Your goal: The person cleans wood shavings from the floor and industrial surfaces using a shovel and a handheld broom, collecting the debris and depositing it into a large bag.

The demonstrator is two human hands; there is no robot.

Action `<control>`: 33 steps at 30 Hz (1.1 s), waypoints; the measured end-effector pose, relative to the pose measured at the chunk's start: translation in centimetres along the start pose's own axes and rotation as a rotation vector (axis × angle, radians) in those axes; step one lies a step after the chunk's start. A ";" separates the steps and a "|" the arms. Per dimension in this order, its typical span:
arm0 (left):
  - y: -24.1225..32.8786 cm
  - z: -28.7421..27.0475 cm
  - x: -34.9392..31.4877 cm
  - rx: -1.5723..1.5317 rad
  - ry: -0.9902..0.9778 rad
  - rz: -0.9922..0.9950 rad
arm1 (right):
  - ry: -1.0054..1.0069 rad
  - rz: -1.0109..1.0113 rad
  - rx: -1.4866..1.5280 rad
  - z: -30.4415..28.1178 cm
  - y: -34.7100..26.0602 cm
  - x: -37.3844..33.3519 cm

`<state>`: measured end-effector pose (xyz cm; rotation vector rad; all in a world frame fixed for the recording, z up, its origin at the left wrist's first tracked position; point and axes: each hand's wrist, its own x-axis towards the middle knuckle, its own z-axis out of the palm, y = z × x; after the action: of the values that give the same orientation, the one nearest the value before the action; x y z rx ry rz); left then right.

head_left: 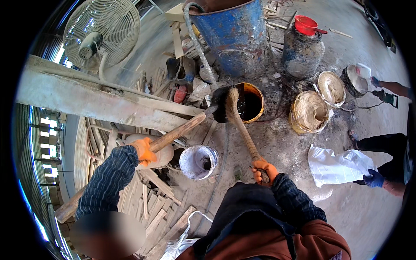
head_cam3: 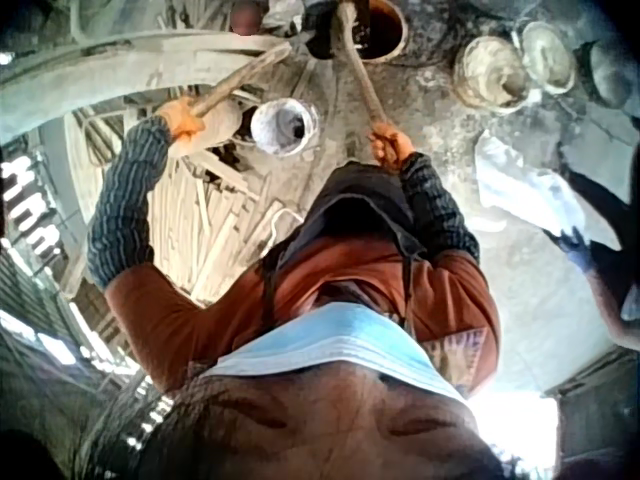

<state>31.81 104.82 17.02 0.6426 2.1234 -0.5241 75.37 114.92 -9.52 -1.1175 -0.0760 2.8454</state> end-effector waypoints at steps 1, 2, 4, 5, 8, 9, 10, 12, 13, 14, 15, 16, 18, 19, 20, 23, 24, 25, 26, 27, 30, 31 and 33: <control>0.2 -0.2 -0.3 -0.015 -0.007 0.004 | 0.005 0.008 -0.002 -0.7 -0.1 0.1; 0.4 -0.4 -0.4 -0.030 -0.014 0.009 | 0.010 0.016 -0.004 -1.4 -0.1 0.3; 0.2 -0.4 -0.2 -0.052 -0.032 -0.012 | 0.022 0.040 0.042 -2.6 -0.3 0.7; 0.2 -0.4 0.0 -0.062 -0.041 -0.022 | 0.028 0.051 0.066 -3.2 -0.3 0.8; 0.6 -0.8 -0.1 -0.091 -0.057 -0.044 | 0.052 0.021 0.016 -4.5 -0.3 1.4; 0.6 -0.8 -0.2 -0.095 -0.062 -0.052 | 0.066 0.027 0.022 -5.0 -0.3 1.6; 0.7 -1.0 -0.1 -0.097 -0.066 -0.053 | 0.088 0.049 0.069 -6.0 -0.4 2.0; 0.7 -1.2 0.1 -0.102 -0.064 -0.054 | 0.130 0.093 0.162 -7.6 -1.0 2.3; 0.6 -1.3 0.2 -0.104 -0.059 -0.053 | 0.160 0.072 0.080 -8.0 -1.4 2.3; 0.5 -1.4 0.2 -0.105 -0.053 -0.052 | 0.190 0.049 -0.001 -8.5 -1.9 2.4; 0.6 -1.4 0.1 -0.140 -0.063 -0.039 | 0.223 0.028 -0.077 -8.8 -2.2 2.5; 0.5 -1.4 -0.3 -0.180 -0.076 -0.029 | 0.175 0.020 -0.111 -8.1 -2.6 2.0; 0.8 -1.6 -1.1 -0.223 -0.090 -0.019 | 0.196 -0.047 -0.199 -6.7 -2.6 0.9; 1.1 -1.9 -1.5 -0.225 -0.095 -0.022 | 0.207 -0.080 -0.243 -5.9 -2.7 0.4; 1.2 -2.1 -1.6 -0.227 -0.099 -0.025 | 0.212 -0.101 -0.261 -5.2 -2.5 -0.1; 0.0 -2.2 -1.4 -0.286 -0.216 -0.029 | 0.190 -0.145 -0.338 -2.4 -1.8 -1.3; 0.3 -2.1 -1.7 -0.305 -0.186 -0.038 | 0.163 -0.158 -0.312 -2.0 -1.6 -1.6; 0.7 -1.9 -2.2 -0.324 -0.157 -0.048 | 0.135 -0.144 -0.275 -1.8 -1.3 -1.6; 0.8 -1.7 -2.5 -0.345 -0.127 -0.059 | 0.107 -0.130 -0.238 -1.7 -0.9 -1.7; 0.8 -1.6 -2.6 -0.339 -0.114 -0.054 | 0.075 -0.114 -0.202 -1.6 -0.8 -1.7; 0.4 -1.2 -2.3 -0.329 -0.097 -0.043 | 0.106 -0.107 -0.237 -2.8 -1.9 -0.3; 0.2 -1.0 -1.9 -0.329 -0.104 -0.039 | 0.116 -0.113 -0.248 -3.7 -2.6 0.4; 0.0 -0.7 -2.0 -0.351 -0.131 -0.036 | 0.169 -0.098 -0.231 -5.0 -4.4 1.0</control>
<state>32.43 104.70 19.04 0.3612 2.0382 -0.1969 78.30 119.44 -13.50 -1.3511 -0.4448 2.6956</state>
